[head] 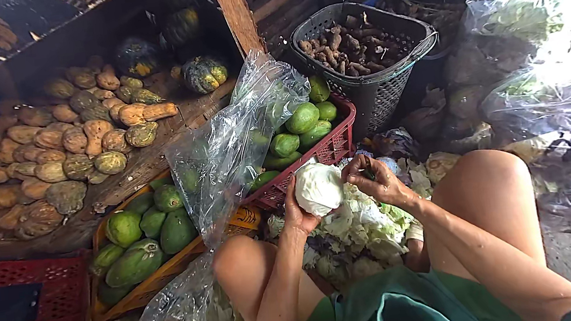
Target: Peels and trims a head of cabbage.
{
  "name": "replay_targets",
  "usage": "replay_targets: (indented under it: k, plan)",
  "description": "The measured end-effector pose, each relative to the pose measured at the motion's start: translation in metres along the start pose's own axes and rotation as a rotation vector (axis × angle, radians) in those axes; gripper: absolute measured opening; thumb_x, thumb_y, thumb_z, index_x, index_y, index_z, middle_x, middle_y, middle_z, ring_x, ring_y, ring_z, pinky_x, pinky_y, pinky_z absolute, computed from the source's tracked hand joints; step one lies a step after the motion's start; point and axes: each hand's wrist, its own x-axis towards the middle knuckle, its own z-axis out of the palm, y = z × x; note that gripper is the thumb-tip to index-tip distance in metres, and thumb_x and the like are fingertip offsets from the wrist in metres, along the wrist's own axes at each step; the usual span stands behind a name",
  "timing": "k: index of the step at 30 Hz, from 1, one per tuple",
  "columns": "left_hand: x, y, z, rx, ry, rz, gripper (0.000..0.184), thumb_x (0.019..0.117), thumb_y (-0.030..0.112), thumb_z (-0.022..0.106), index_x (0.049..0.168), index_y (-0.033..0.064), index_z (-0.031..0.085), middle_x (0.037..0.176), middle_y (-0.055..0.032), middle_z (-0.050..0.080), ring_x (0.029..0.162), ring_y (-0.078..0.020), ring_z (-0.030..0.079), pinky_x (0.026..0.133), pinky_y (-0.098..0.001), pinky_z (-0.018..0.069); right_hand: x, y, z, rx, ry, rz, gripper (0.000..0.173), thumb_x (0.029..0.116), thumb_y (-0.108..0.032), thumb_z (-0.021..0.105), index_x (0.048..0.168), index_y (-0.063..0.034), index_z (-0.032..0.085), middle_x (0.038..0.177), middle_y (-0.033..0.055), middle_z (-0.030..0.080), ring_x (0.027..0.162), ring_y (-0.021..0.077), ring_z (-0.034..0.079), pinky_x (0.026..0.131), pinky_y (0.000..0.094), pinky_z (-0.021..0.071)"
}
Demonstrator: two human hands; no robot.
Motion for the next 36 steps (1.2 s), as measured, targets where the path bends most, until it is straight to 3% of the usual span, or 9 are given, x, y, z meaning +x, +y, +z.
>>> replay_targets:
  k: [5, 9, 14, 19, 22, 25, 28, 31, 36]
  plan:
    - [-0.003, 0.001, -0.002, 0.018, -0.037, 0.038, 0.058, 0.1037, 0.055, 0.031, 0.136, 0.0096, 0.049, 0.117, -0.0183, 0.066, 0.103, -0.0336, 0.068, 0.080, -0.0532, 0.0595, 0.000, 0.014, -0.001, -0.264, 0.013, -0.083, 0.025, 0.0936, -0.012, 0.065, 0.113, 0.0024, 0.068, 0.111, 0.0098, 0.068, 0.079, 0.0022, 0.055, 0.071, 0.0192, 0.0471]
    - [-0.005, 0.000, -0.003, 0.004, -0.005, 0.037, 0.056, 0.1054, 0.052, 0.030, 0.135, 0.0098, 0.049, 0.117, -0.0175, 0.066, 0.104, -0.0330, 0.067, 0.082, -0.0534, 0.0584, -0.002, 0.021, 0.003, -0.481, -0.053, -0.257, 0.031, 0.0967, -0.015, 0.058, 0.122, -0.0069, 0.073, 0.132, 0.0152, 0.067, 0.111, 0.0205, 0.069, 0.089, 0.0368, 0.0579]
    - [-0.006, 0.005, -0.005, 0.036, 0.028, 0.042, 0.056, 0.1060, 0.053, 0.028, 0.131, 0.0099, 0.053, 0.113, -0.0160, 0.068, 0.100, -0.0307, 0.069, 0.081, -0.0514, 0.0591, 0.001, 0.015, 0.001, -0.433, -0.153, -0.218, 0.028, 0.0883, -0.021, 0.060, 0.104, -0.0003, 0.070, 0.109, 0.0145, 0.068, 0.082, 0.0147, 0.061, 0.069, 0.0299, 0.0491]
    - [-0.008, 0.003, -0.003, 0.171, 0.029, 0.089, 0.043, 0.1086, 0.039, 0.034, 0.131, 0.0070, 0.052, 0.109, -0.0123, 0.068, 0.096, -0.0226, 0.069, 0.082, -0.0421, 0.0599, -0.003, 0.011, 0.011, -0.328, -0.155, -0.098, 0.049, 0.0907, -0.037, 0.071, 0.121, 0.0012, 0.065, 0.111, 0.0134, 0.064, 0.075, 0.0036, 0.048, 0.064, 0.0198, 0.0401]
    - [-0.006, 0.000, -0.001, 0.207, 0.075, 0.104, 0.038, 0.1073, 0.030, 0.042, 0.133, 0.0047, 0.051, 0.111, -0.0126, 0.067, 0.098, -0.0214, 0.068, 0.084, -0.0401, 0.0590, -0.006, 0.017, 0.017, -0.457, -0.122, -0.144, 0.048, 0.0929, -0.037, 0.070, 0.132, -0.0089, 0.068, 0.124, 0.0175, 0.064, 0.083, 0.0163, 0.064, 0.071, 0.0335, 0.0549]
    - [-0.003, 0.000, 0.001, 0.181, 0.151, 0.105, 0.037, 0.1070, 0.031, 0.044, 0.133, 0.0057, 0.052, 0.114, -0.0137, 0.066, 0.100, -0.0231, 0.067, 0.084, -0.0417, 0.0583, -0.008, 0.026, 0.021, -0.581, -0.105, -0.244, 0.043, 0.0900, -0.023, 0.070, 0.131, -0.0101, 0.070, 0.126, 0.0220, 0.065, 0.072, 0.0265, 0.068, 0.059, 0.0447, 0.0561]
    - [-0.002, -0.001, -0.001, 0.242, 0.166, 0.168, 0.042, 0.1047, 0.024, 0.051, 0.142, 0.0058, 0.045, 0.117, -0.0155, 0.065, 0.101, -0.0234, 0.068, 0.084, -0.0412, 0.0592, -0.005, 0.023, 0.022, -0.468, -0.075, -0.162, 0.034, 0.0904, -0.029, 0.073, 0.113, -0.0037, 0.072, 0.115, 0.0170, 0.067, 0.083, 0.0178, 0.064, 0.071, 0.0336, 0.0540]
    - [-0.002, -0.005, -0.003, 0.321, 0.167, 0.220, 0.050, 0.1009, 0.019, 0.057, 0.146, 0.0036, 0.039, 0.121, -0.0181, 0.063, 0.103, -0.0242, 0.067, 0.086, -0.0412, 0.0587, 0.000, 0.019, 0.018, -0.247, -0.123, 0.047, 0.040, 0.0852, -0.028, 0.078, 0.108, 0.0036, 0.067, 0.098, 0.0049, 0.062, 0.068, -0.0037, 0.042, 0.060, 0.0141, 0.0358]
    - [-0.003, -0.007, -0.003, 0.354, 0.189, 0.254, 0.048, 0.0996, 0.015, 0.059, 0.142, 0.0010, 0.044, 0.122, -0.0186, 0.062, 0.104, -0.0230, 0.066, 0.089, -0.0400, 0.0573, 0.002, 0.017, 0.015, -0.222, -0.170, 0.196, 0.030, 0.0844, -0.020, 0.077, 0.103, 0.0017, 0.066, 0.080, -0.0031, 0.059, 0.061, -0.0041, 0.040, 0.058, 0.0156, 0.0354]
